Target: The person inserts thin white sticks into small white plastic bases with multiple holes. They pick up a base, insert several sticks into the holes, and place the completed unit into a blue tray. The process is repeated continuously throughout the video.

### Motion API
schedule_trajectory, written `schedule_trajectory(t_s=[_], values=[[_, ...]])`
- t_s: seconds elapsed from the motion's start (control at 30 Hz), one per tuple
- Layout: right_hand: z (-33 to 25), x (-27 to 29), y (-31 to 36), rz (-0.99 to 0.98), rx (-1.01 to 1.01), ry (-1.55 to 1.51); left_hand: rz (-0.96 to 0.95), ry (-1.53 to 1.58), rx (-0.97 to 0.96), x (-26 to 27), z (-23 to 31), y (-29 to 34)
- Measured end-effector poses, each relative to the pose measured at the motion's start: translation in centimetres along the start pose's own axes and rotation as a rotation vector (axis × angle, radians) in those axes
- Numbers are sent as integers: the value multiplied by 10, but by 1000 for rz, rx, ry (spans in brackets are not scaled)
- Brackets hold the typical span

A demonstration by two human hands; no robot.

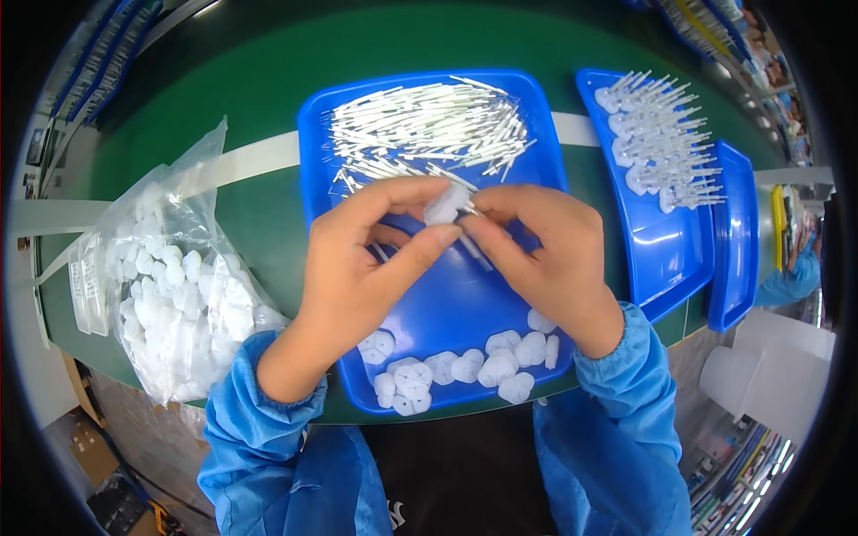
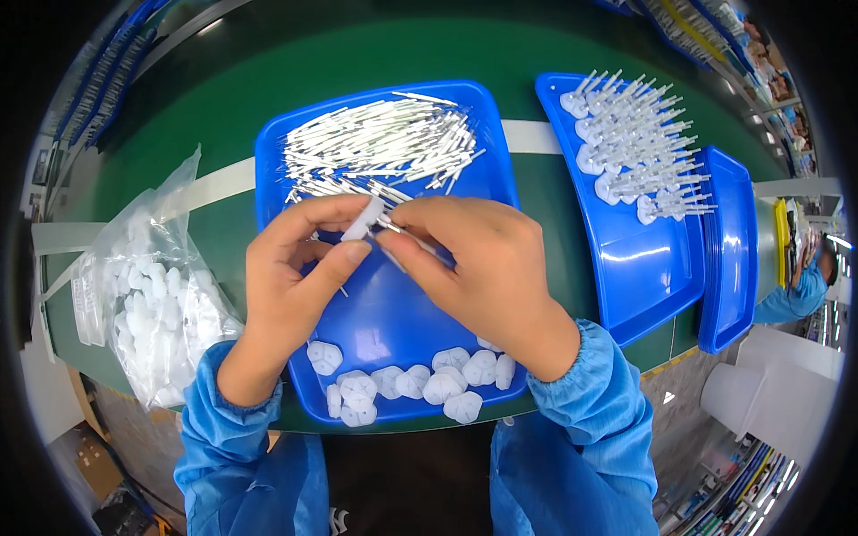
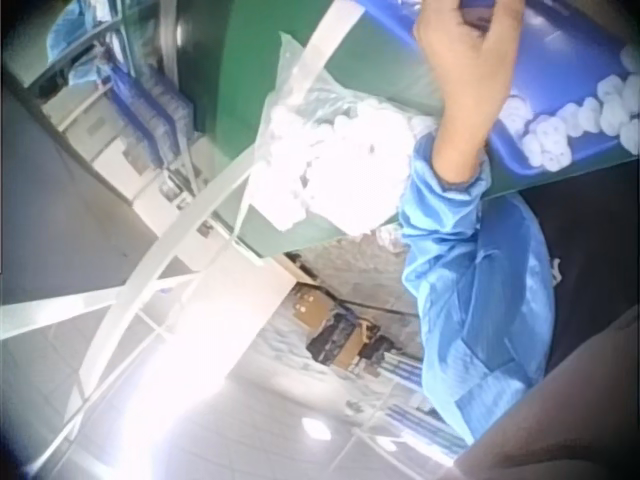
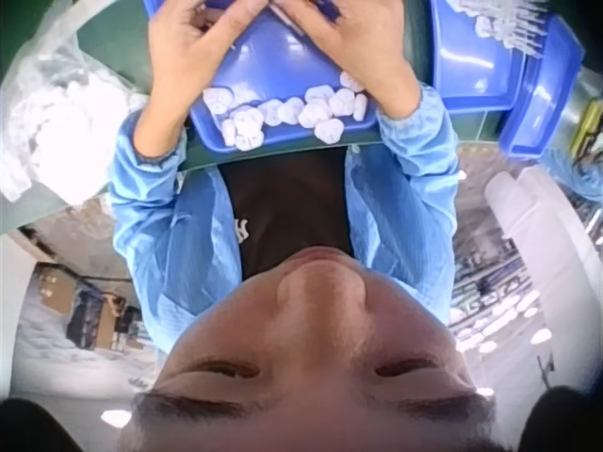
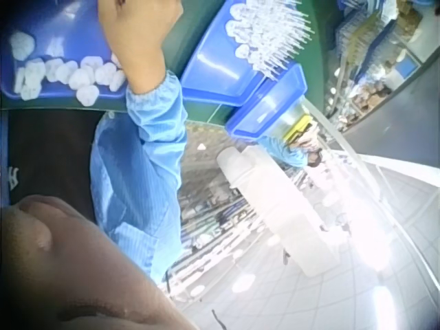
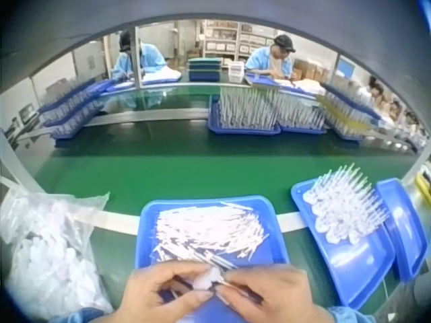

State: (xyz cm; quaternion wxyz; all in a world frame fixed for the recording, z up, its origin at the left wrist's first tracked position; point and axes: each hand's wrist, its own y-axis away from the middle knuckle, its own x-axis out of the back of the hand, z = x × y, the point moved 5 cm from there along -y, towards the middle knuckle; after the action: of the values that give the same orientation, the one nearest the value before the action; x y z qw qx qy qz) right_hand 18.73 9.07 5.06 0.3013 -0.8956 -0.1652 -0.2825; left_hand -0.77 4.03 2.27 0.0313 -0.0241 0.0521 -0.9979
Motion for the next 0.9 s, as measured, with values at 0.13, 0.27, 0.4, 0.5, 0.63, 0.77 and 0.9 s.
schedule_trajectory(t_s=[0.13, 0.27, 0.4, 0.5, 0.63, 0.77, 0.9], values=[[-7, 11, -4, 70, 221, 70, -18, -106, -82, 6, 5, 0], [-12, 9, 2, 23, 362, 227, -78, -238, -204, 5, 8, 0], [-8, 7, 5, 29, 358, 252, -12, -162, -189, 3, 7, 0], [-4, 6, 5, 17, 296, 182, -43, -100, -171, 2, 5, 0], [-1, 4, 5, 10, 271, 126, -95, -46, -169, 0, 5, -1], [-4, 7, 5, -1, 276, 109, -110, -60, -175, -2, 7, -1], [-6, 9, 9, -40, 311, 112, -110, -41, -157, -2, 9, -1]])
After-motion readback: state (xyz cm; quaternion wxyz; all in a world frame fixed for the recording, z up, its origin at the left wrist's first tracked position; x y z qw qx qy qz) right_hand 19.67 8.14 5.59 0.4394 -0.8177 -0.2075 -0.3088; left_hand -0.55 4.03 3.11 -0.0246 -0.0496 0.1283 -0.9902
